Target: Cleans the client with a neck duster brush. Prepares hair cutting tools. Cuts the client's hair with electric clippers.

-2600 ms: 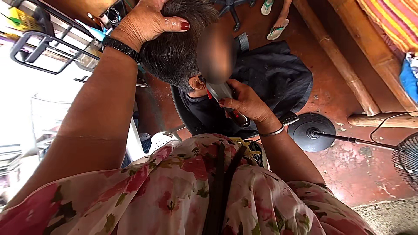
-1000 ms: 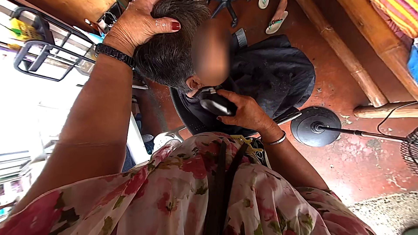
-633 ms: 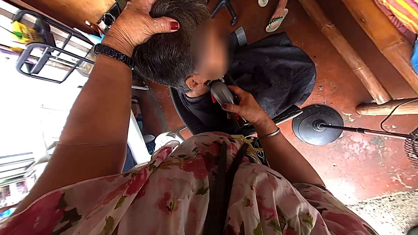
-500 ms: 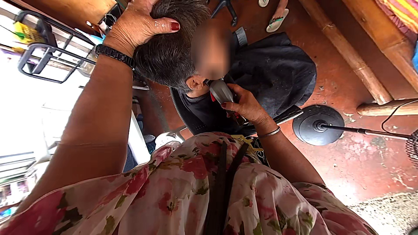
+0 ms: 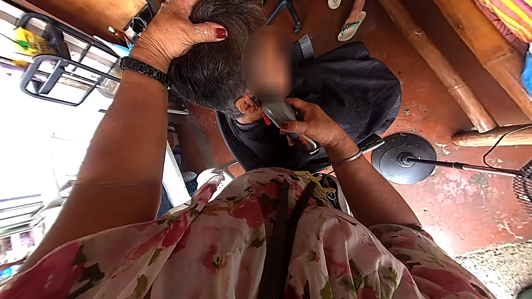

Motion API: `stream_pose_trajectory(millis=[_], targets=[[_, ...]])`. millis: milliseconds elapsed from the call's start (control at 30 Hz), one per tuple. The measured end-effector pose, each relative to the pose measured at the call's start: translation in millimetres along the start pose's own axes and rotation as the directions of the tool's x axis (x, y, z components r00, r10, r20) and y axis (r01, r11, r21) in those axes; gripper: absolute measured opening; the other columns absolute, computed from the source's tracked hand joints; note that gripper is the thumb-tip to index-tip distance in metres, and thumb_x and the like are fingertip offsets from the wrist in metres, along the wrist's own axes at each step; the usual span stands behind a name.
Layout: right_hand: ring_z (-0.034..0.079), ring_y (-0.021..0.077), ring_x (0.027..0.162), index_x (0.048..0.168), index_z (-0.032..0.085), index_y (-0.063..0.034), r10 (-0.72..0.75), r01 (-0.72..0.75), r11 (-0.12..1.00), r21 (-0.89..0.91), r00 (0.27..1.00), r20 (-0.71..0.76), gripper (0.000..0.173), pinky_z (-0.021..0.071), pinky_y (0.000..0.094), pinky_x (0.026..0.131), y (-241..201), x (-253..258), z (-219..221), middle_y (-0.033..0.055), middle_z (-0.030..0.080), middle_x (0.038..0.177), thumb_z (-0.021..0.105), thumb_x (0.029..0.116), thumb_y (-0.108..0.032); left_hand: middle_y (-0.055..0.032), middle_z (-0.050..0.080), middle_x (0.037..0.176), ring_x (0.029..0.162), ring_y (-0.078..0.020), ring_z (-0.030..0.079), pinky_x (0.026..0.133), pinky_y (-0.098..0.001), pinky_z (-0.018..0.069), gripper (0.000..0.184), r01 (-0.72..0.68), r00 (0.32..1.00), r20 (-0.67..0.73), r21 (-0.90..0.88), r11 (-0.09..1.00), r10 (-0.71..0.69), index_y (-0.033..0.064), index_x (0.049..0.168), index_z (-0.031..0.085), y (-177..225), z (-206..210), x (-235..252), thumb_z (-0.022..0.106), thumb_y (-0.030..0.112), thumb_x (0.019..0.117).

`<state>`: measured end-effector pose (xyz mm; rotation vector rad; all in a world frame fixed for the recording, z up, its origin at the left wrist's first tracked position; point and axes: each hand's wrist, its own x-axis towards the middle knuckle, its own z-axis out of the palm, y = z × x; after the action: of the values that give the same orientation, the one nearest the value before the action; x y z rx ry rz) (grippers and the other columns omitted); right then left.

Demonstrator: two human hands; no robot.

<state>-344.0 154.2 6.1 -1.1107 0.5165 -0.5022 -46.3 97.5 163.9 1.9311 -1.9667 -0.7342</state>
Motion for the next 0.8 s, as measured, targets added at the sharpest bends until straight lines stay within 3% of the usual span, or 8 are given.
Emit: stream_pose_trajectory(millis=[200, 333, 433, 500, 567, 667, 800], targets=[[0.068, 0.0112, 0.07, 0.137, 0.054, -0.0023, -0.053, 0.047, 0.984, -0.171, 0.998, -0.029, 0.06, 0.0607, 0.028, 0.057, -6, 5, 3, 0.008, 0.069, 0.106, 0.075, 0.0821, -0.015, -0.0006, 0.061, 0.128, 0.115, 0.0051, 0.055, 0.103, -0.018, 0.0428, 0.065, 0.014, 1.0, -0.013, -0.009, 1.0, -0.015, 0.0065, 0.136, 0.055, 0, -1, -2, 0.073, 0.04, 0.083], [0.069, 0.0106, 0.078, 0.138, 0.054, -0.0021, -0.1, 0.088, 0.963, -0.255, 0.994, -0.035, 0.06, 0.0611, 0.0276, 0.062, -9, 7, 8, 0.0093, 0.068, 0.111, 0.076, 0.0836, -0.015, -0.0006, 0.06, 0.126, 0.113, 0.0057, 0.055, 0.102, -0.0168, 0.0436, 0.059, 0.002, 1.0, -0.008, -0.028, 1.0, -0.002, 0.005, 0.135, 0.055, -2, 0, -1, 0.071, 0.034, 0.086], [0.068, 0.0098, 0.096, 0.141, 0.054, -0.0011, -0.178, 0.165, 0.918, -0.36, 0.984, -0.004, 0.067, 0.058, 0.0301, 0.084, -4, 0, 5, 0.0101, 0.069, 0.117, 0.078, 0.0803, -0.018, 0.0019, 0.061, 0.12, 0.109, 0.0082, 0.056, 0.099, -0.0147, 0.0445, 0.052, -0.021, 1.0, -0.009, -0.053, 0.998, 0.021, 0.0034, 0.131, 0.056, -1, 0, -2, 0.069, 0.029, 0.0873], [0.067, 0.0085, 0.105, 0.142, 0.055, -0.0012, -0.187, 0.194, 0.909, -0.369, 0.981, 0.055, 0.071, 0.0559, 0.0296, 0.093, -1, -10, 0, 0.0092, 0.07, 0.12, 0.08, 0.0783, -0.019, 0.0045, 0.061, 0.115, 0.105, 0.0102, 0.056, 0.097, -0.0125, 0.0451, 0.047, -0.015, 1.0, -0.007, -0.068, 0.998, 0.015, 0.0038, 0.127, 0.057, 2, 1, -3, 0.07, 0.026, 0.0885], [0.067, 0.0066, 0.098, 0.142, 0.054, -0.0006, -0.133, 0.137, 0.928, -0.348, 0.991, 0.036, 0.07, 0.057, 0.0273, 0.087, 4, -19, -5, 0.0083, 0.07, 0.118, 0.08, 0.0793, -0.019, 0.0048, 0.061, 0.115, 0.105, 0.01, 0.056, 0.097, -0.0126, 0.0454, 0.047, -0.018, 1.0, -0.009, -0.079, 0.997, 0.017, 0.0037, 0.127, 0.057, 2, 2, -3, 0.07, 0.026, 0.0878], [0.068, 0.009, 0.073, 0.14, 0.052, 0.0, -0.043, 0.021, 0.973, -0.229, 0.995, -0.091, 0.068, 0.061, 0.0273, 0.064, 19, -22, -10, 0.0077, 0.069, 0.106, 0.077, 0.0799, -0.019, 0.0036, 0.062, 0.117, 0.107, 0.0092, 0.056, 0.098, -0.0136, 0.0451, 0.051, -0.022, 1.0, -0.006, -0.074, 0.997, 0.021, 0.004, 0.129, 0.057, 1, 2, -3, 0.071, 0.028, 0.0871], [0.069, 0.0117, 0.074, 0.142, 0.05, -0.0004, -0.018, -0.005, 0.982, -0.189, 0.992, -0.121, 0.069, 0.0611, 0.0297, 0.064, 20, -14, -8, 0.0096, 0.069, 0.109, 0.076, 0.0806, -0.02, 0.0037, 0.061, 0.118, 0.107, 0.0096, 0.056, 0.098, -0.0133, 0.0447, 0.052, -0.018, 1.0, -0.003, -0.068, 0.998, 0.018, 0.0038, 0.13, 0.056, 2, 1, -3, 0.071, 0.028, 0.087]])
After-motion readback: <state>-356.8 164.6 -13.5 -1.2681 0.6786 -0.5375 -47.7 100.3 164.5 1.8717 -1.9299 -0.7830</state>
